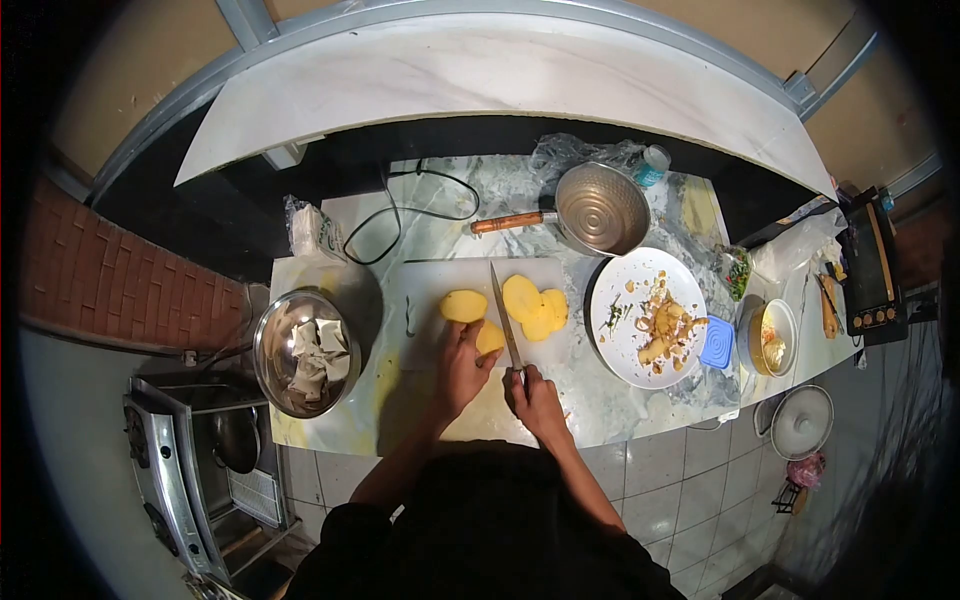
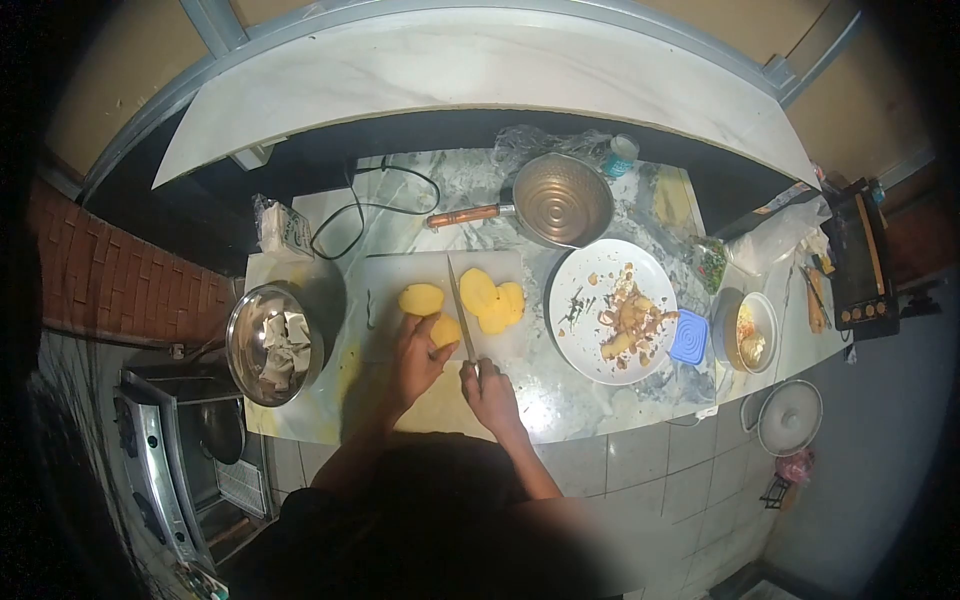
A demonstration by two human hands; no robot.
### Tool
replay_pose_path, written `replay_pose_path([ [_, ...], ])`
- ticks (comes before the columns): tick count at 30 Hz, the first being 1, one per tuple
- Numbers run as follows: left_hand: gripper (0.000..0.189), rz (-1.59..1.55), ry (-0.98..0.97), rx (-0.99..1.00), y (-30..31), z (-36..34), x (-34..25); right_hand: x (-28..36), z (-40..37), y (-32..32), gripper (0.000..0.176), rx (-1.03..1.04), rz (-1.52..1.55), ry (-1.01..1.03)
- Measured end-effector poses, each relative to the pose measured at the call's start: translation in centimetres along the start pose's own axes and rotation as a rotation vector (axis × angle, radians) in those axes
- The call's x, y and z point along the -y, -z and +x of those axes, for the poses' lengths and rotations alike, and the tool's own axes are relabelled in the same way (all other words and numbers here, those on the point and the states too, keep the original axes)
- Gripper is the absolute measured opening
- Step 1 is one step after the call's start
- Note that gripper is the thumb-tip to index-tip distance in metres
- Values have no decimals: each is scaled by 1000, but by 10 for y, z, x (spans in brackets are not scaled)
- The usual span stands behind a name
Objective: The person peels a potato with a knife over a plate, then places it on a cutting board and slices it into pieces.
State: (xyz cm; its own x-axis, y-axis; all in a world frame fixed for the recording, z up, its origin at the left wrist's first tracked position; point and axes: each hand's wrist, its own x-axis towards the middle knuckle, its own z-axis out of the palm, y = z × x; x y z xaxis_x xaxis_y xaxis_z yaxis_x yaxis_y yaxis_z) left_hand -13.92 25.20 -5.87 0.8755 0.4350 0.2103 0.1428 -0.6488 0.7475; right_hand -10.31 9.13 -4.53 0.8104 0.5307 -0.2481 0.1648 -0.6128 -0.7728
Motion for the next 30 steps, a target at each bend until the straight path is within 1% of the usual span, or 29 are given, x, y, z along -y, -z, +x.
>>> replay_pose_path([
  [1,57,-1,0,1,2,0,-2,-3,-1,-2,28,-16,-2,24],
  [3,59,-103,72,87,9,1,-8,-8,-2,-6,28,-30,-5,50],
  [4,59,-102,73,85,12,2,-10,-10,-2,-8,22,-78,13,63],
  [5,61,-150,153,142,14,3,-13,-11,-2,-10,17,-125,32,76],
  [6,63,-198,231,197,15,3,-14,-10,-2,-10,17,-123,33,78],
  [7,63,-198,231,196,14,3,-11,-9,-2,-9,17,-115,30,82],
  [9,64,-99,97,144,9,3,-4,-10,-1,-9,18,-111,26,86],
  [10,64,-100,96,144,6,3,-1,-11,0,-10,18,-113,25,87],
  [12,62,-70,-13,69,5,4,-1,-14,0,-12,18,-113,23,88],
  [13,62,-70,-13,68,6,5,-4,-14,1,-11,18,-112,27,93],
  [15,63,-131,79,115,10,4,-12,-14,1,-11,18,-114,31,96],
  [16,63,-131,79,116,12,5,-15,-14,1,-10,18,-116,31,104],
  [18,62,-273,189,187,14,6,-18,-12,1,-10,18,-118,30,113],
  [19,62,-274,189,188,11,6,-16,-10,1,-10,18,-128,29,124],
  [21,58,-220,149,90,-1,2,-2,-11,1,-10,19,-139,27,135],
  [22,58,-220,148,91,-10,1,11,-13,1,-11,19,-132,47,118],
  [23,54,-352,141,92,-19,0,26,-15,2,-12,19,-125,67,101],
  [24,50,-484,134,92,-19,1,28,-17,2,-13,19,-124,67,101],
  [25,50,-483,134,91,-18,2,31,-18,2,-14,18,-146,88,142],
  [26,44,-465,109,114,-18,3,34,-19,3,-14,18,-168,108,183],
  [27,38,-449,84,137,-15,4,32,-18,3,-14,18,-168,108,183],
  [28,38,-449,83,136,-12,4,29,-17,3,-13,18,-170,116,182],
  [30,32,-707,263,209,-6,5,22,-12,2,-10,17,-174,124,182],
])
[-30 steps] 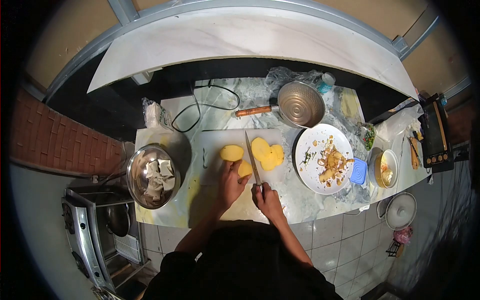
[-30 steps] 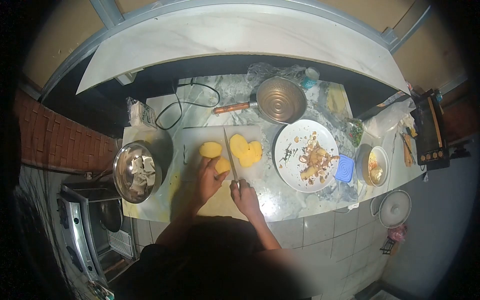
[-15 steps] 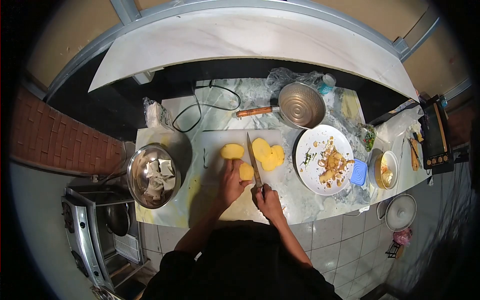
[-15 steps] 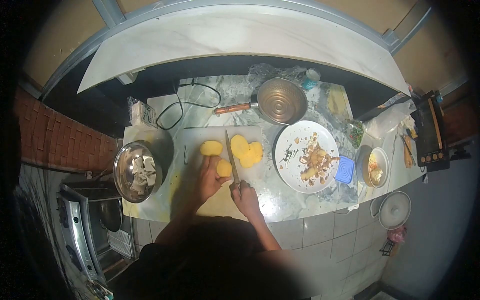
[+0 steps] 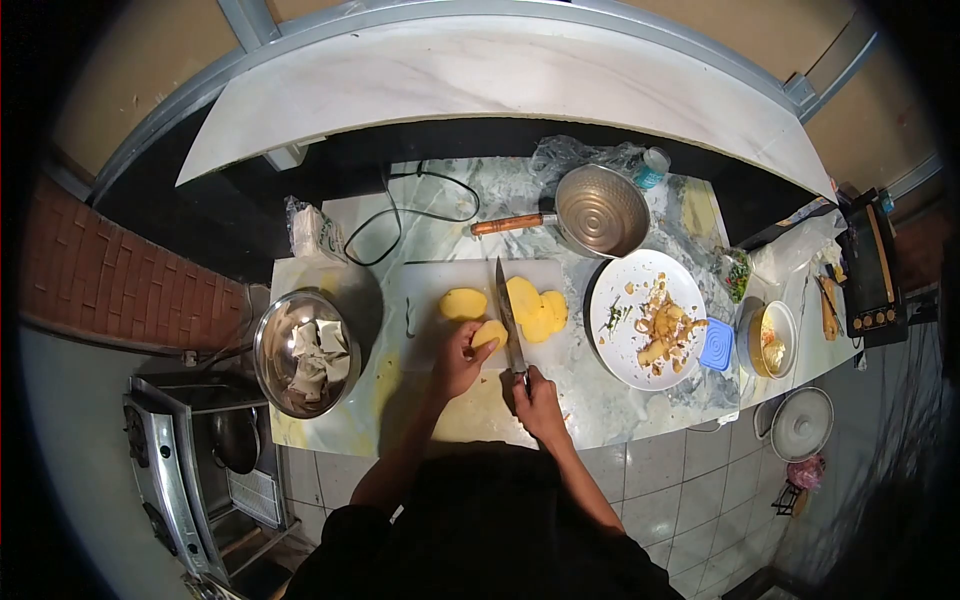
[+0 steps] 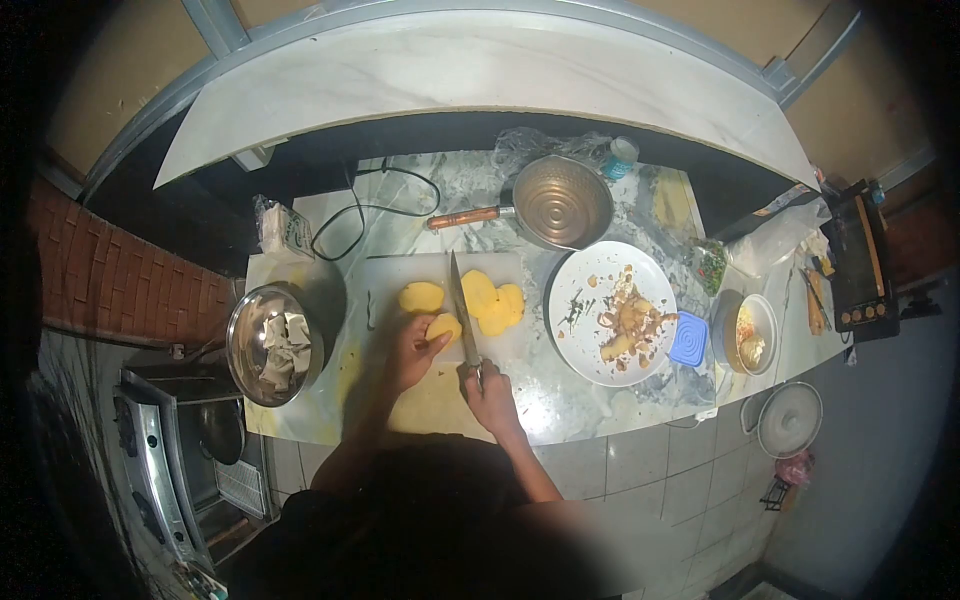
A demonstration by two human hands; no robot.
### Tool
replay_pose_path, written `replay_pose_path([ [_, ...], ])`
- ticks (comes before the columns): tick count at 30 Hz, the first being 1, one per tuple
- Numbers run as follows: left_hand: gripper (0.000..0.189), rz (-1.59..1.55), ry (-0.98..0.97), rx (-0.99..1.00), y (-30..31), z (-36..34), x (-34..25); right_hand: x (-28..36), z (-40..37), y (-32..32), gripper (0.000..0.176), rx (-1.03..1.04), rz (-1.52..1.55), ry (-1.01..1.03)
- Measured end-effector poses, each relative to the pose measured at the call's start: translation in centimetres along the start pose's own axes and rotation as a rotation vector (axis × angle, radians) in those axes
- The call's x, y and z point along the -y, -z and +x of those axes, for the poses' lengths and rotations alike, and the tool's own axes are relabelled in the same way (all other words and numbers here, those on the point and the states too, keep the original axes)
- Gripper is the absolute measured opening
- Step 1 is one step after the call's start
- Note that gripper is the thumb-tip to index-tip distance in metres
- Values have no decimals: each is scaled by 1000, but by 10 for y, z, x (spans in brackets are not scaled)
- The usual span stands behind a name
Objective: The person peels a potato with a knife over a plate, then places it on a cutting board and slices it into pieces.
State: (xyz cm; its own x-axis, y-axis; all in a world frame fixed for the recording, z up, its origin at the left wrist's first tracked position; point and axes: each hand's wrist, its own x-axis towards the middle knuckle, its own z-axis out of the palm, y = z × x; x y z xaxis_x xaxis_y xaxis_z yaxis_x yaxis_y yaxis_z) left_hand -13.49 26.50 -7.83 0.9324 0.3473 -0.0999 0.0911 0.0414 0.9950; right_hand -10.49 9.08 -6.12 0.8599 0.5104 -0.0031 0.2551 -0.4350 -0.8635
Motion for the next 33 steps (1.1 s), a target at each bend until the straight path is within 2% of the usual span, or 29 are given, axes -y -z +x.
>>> replay_pose_path([
  [2,31,-104,30,-16,0,-2,-12,9,0,5,19,74,-29,-168],
  [4,29,-209,62,-30,2,-5,-33,21,2,14,19,70,23,-160],
  [6,27,-283,147,63,6,-5,-57,37,3,22,19,67,74,-152],
  [7,27,-283,146,65,4,-6,-59,46,3,26,19,24,87,-118],
  [9,26,-528,159,3,1,-6,-64,60,3,31,20,-21,102,-84],
  [15,27,-713,46,64,-8,-12,-93,89,-1,43,19,-87,47,110],
  [24,28,-744,0,67,-18,-20,-117,111,-7,56,15,-117,93,130],
  [26,28,-749,-20,79,-19,-21,-121,118,-8,66,17,26,48,31],
  [27,29,-753,-39,89,-19,-21,-122,116,-8,64,17,24,48,30],
  [29,32,-756,-49,82,-20,-22,-121,110,-8,57,14,-117,108,133],
  [33,43,-745,-90,87,-21,-26,-134,109,-9,57,13,-111,107,148],
])
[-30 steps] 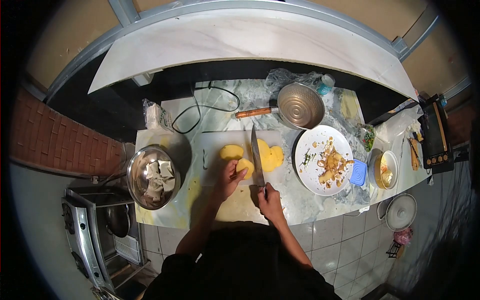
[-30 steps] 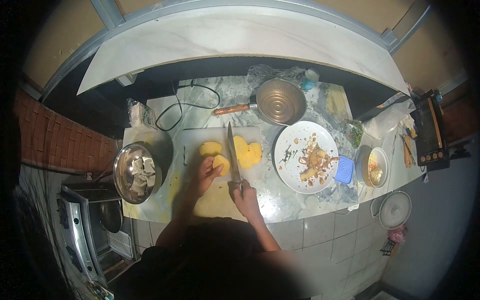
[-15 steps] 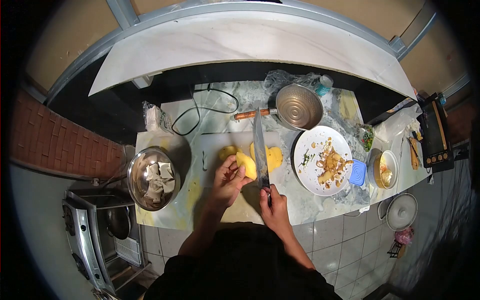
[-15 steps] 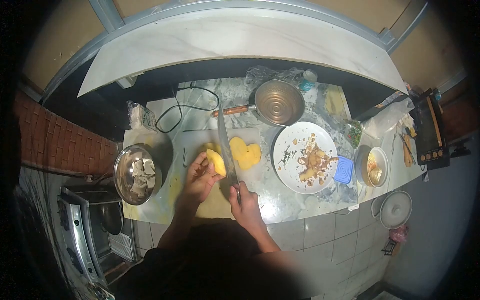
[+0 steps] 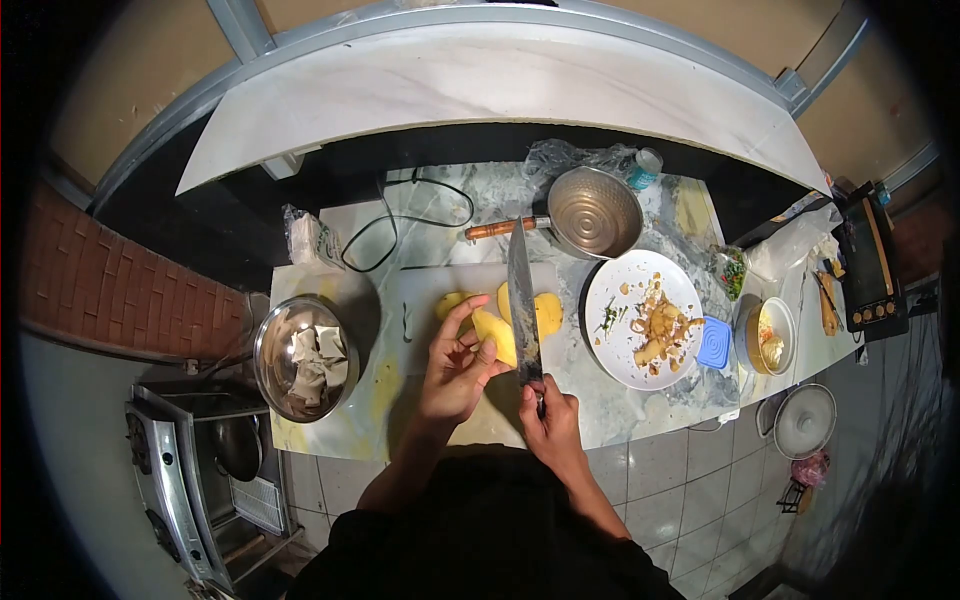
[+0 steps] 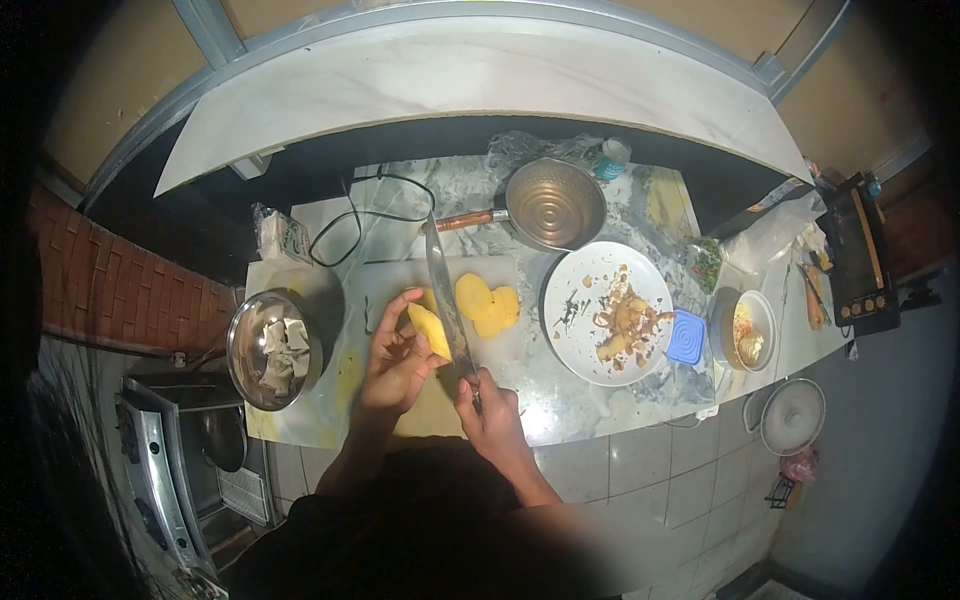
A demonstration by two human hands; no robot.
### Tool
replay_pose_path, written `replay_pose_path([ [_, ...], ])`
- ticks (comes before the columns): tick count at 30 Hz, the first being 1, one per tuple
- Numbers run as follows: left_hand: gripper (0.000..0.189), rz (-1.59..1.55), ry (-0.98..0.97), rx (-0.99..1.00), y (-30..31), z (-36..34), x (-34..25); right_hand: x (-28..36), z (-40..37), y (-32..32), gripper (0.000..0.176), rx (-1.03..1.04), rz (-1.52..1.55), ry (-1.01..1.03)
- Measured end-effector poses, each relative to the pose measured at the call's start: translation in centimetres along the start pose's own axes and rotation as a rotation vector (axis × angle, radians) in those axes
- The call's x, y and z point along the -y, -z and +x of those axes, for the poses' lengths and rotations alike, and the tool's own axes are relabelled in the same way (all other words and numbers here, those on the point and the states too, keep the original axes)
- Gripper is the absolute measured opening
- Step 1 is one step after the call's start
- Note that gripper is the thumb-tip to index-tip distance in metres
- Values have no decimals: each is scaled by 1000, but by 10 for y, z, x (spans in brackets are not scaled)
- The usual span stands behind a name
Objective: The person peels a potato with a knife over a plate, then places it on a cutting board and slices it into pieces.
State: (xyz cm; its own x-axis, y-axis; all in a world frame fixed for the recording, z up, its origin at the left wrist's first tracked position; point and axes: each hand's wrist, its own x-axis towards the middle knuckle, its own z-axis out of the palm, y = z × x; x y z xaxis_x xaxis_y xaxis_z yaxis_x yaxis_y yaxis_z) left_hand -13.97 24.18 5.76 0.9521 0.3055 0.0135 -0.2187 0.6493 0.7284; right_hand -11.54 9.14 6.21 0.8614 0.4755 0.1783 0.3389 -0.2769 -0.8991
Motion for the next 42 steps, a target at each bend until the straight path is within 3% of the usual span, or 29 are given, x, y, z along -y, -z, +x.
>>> replay_pose_path([
  [4,48,-11,6,-8,-5,0,-2,1,0,0,11,-10,15,30],
  [15,40,-194,28,-111,-14,-2,-2,5,-3,0,12,-40,35,16],
  [30,21,-83,-26,-13,-1,-5,11,7,-2,12,16,-48,50,-30],
  [42,28,10,-32,-68,-10,-9,7,8,-2,10,13,-56,30,5],
])
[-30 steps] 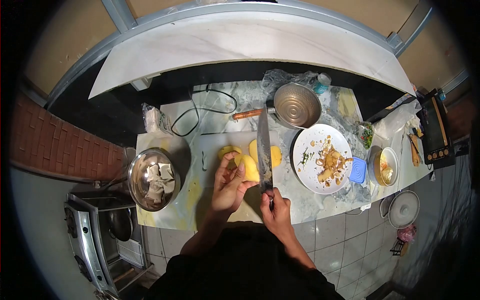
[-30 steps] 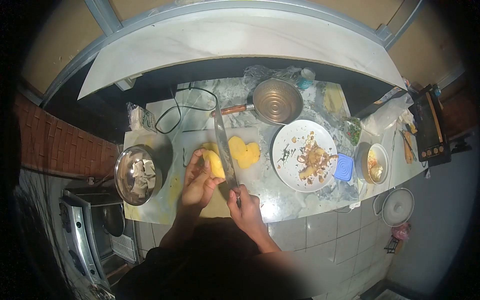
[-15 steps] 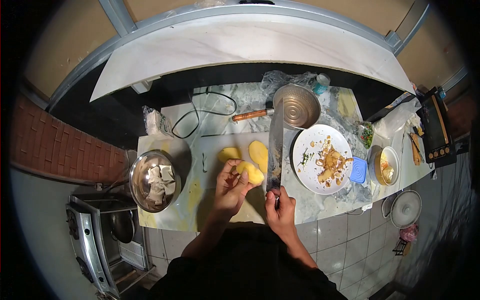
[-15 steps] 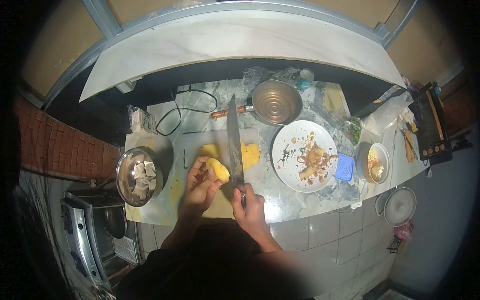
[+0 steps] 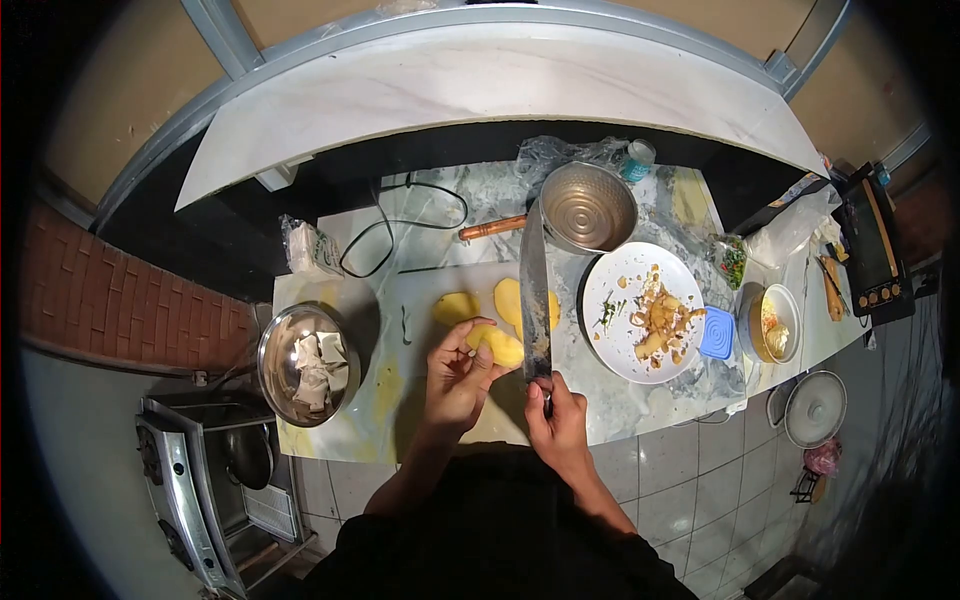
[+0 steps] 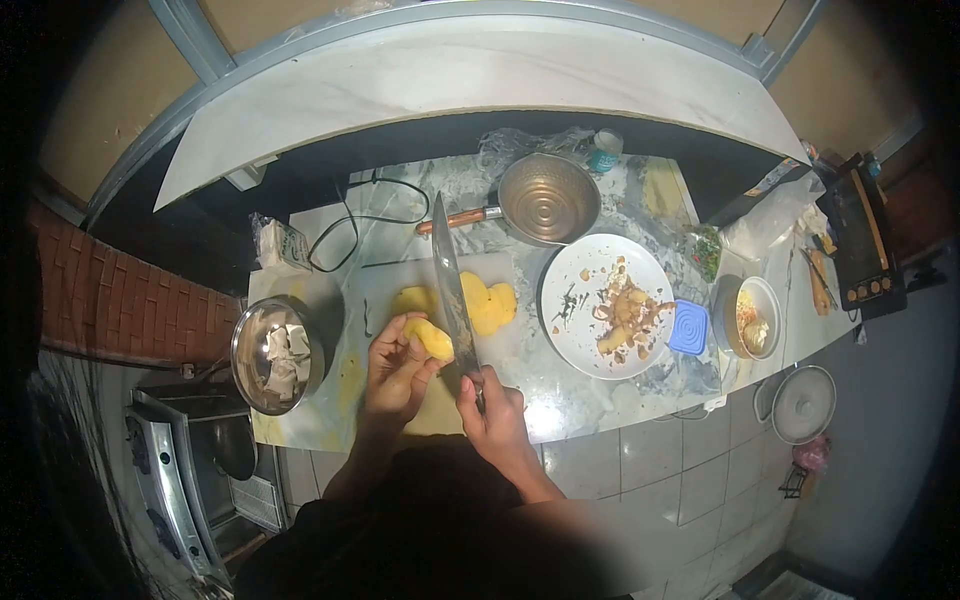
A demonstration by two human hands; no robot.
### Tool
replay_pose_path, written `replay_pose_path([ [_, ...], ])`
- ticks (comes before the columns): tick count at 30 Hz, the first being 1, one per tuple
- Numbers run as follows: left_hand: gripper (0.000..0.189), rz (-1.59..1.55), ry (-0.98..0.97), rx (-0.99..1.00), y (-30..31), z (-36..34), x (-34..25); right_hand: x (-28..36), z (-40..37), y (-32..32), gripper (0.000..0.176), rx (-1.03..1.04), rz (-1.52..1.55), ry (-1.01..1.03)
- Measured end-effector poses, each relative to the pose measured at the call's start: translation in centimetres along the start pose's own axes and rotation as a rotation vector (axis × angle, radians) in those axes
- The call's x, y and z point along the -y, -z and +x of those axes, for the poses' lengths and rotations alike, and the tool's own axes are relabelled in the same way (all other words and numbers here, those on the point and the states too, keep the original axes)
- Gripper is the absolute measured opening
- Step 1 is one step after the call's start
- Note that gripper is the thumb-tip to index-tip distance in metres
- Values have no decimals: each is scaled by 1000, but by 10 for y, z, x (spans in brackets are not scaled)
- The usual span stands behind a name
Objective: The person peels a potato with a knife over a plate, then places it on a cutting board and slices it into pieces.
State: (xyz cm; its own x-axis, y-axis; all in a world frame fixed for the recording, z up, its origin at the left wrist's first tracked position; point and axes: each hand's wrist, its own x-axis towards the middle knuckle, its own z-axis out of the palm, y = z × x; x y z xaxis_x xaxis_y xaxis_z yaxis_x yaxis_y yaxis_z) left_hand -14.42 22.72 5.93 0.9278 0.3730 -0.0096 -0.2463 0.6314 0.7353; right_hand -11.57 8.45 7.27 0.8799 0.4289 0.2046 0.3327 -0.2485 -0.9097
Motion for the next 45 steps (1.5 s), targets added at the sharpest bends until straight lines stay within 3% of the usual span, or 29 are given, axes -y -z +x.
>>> replay_pose_path([
  [19,24,74,-90,52,0,-1,-2,4,0,8,16,99,26,-39],
  [21,23,191,-91,94,3,-2,-2,4,-1,9,16,103,26,-39],
  [34,22,234,-65,121,-1,-4,-13,15,5,18,16,170,-39,3],
  [36,22,369,-49,154,-2,-5,-14,17,6,20,17,213,-41,-4],
  [45,24,207,-115,77,-4,-8,-4,21,3,19,17,200,1,-82],
])
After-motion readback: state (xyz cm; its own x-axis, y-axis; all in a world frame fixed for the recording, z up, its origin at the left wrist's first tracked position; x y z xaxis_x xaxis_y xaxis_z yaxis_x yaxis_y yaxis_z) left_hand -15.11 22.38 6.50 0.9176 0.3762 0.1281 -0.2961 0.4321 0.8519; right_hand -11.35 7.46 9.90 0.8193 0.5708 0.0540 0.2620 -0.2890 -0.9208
